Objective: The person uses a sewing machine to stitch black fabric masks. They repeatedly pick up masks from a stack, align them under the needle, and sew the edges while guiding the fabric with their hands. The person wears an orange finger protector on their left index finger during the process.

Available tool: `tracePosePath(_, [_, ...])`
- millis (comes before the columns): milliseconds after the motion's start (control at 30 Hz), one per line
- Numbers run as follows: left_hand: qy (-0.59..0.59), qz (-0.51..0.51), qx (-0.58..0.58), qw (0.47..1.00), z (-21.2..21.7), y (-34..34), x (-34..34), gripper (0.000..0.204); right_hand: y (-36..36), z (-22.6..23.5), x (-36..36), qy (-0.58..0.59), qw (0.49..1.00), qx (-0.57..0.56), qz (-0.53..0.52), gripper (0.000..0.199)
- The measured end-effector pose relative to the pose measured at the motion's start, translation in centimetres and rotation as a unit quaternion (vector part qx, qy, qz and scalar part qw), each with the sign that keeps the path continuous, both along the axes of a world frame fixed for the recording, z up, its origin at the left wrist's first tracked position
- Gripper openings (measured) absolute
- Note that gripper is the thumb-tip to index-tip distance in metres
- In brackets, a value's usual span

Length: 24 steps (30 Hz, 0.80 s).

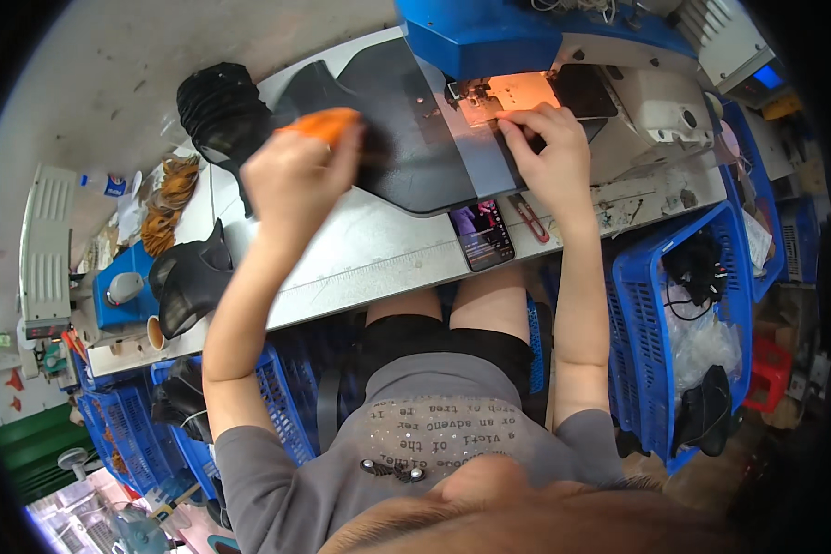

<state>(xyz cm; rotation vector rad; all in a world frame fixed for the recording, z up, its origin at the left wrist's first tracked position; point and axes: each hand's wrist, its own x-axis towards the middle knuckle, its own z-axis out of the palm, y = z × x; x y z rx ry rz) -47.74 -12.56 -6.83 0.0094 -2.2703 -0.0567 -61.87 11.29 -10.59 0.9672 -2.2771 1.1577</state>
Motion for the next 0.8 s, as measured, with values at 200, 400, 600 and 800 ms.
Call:
tracePosePath(200, [-0.146, -0.149, -0.006, 0.978, -0.9, 6.4, -2.3, 0.016, -0.1, 0.5, 0.6, -0.042, 0.998, -0.011, 0.042, 0.014])
tracePosePath(400, [-0.226, -0.229, -0.008, 0.947, -0.6, 4.6, -2.0, 0.037, 0.2, 0.6, 1.2, -0.026, 0.998, 0.034, 0.040, 0.020])
tracePosePath(600, [-0.215, -0.174, -0.009, 0.961, -0.9, 4.7, -3.2, 0.036, -1.9, 0.6, 0.9, -0.005, 0.996, 0.085, -0.034, 0.022])
tracePosePath(800, [-0.200, -0.204, -0.036, 0.958, -0.7, 3.1, -5.8, 0.032, -3.2, 0.2, -0.7, -0.027, 0.994, 0.099, -0.048, 0.020])
